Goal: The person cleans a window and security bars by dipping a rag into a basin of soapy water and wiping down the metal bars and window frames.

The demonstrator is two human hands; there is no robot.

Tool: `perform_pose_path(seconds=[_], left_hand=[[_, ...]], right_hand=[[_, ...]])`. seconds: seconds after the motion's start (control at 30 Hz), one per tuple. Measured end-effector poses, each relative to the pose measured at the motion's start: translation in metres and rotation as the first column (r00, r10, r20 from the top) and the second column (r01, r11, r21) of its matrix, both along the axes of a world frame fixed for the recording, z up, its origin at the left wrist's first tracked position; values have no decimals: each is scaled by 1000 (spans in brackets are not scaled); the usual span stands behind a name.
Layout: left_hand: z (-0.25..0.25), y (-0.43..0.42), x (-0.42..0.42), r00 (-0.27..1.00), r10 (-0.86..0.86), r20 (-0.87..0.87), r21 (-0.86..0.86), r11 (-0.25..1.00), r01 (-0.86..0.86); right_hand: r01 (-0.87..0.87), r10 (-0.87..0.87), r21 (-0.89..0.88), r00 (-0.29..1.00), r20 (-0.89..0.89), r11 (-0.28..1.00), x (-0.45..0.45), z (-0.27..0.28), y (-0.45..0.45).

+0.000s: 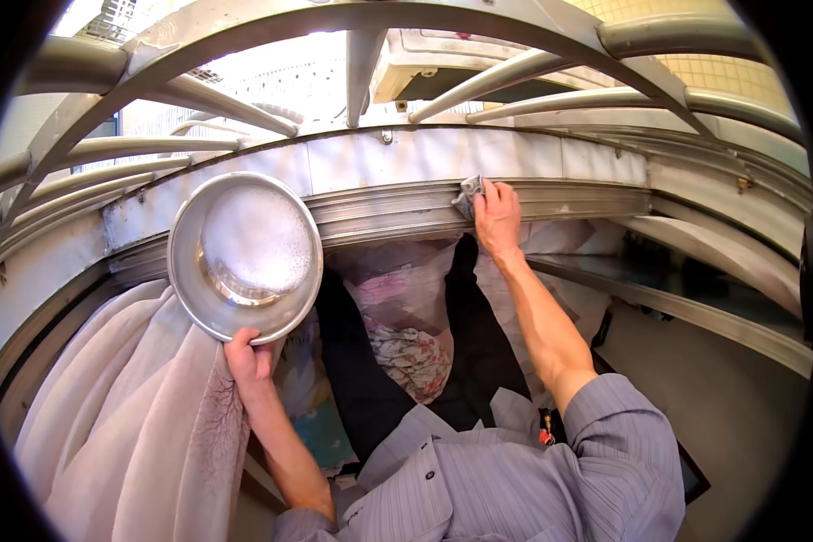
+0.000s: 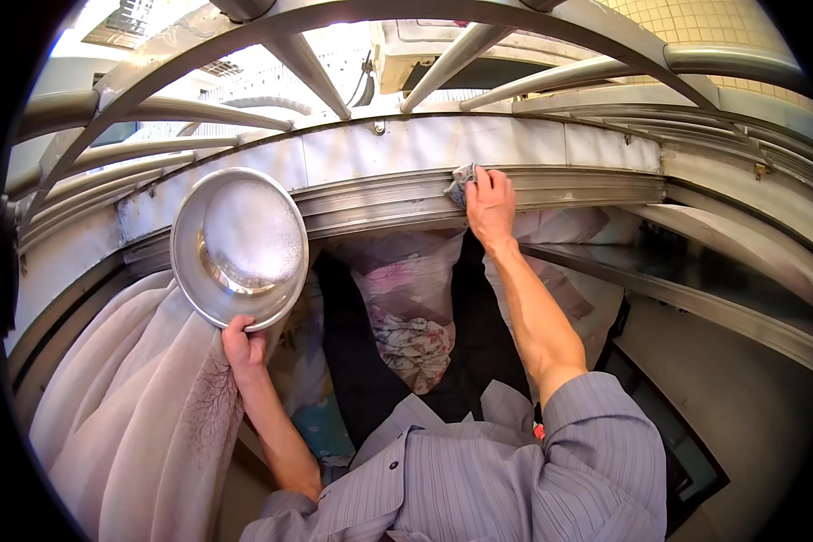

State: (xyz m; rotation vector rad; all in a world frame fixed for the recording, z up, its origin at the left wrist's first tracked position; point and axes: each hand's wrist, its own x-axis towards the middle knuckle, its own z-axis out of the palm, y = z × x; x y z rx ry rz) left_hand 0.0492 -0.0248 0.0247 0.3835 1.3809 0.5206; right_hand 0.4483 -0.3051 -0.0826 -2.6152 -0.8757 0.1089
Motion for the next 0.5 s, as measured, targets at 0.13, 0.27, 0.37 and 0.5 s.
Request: perform_pose_path(seconds=[0.13,0.27,0.37,0.5], left_hand=[[8,3,11,1000,6,-7,56,998,-5],[21,9,10,998,-32,-50,54,998,35],[14,18,-5,996,-79,-49,42,996,81],[11,17,-4,998,-43,-36,49,998,45]], right_hand=[[1,8,-84,994,110,997,-75,-11,70],[-198,198,-15,980,22,980,-156,-12,165],[-382,380,33,923,65,923,-162,-1,196],[-392,381,80,916,127,916,-104,3,130]])
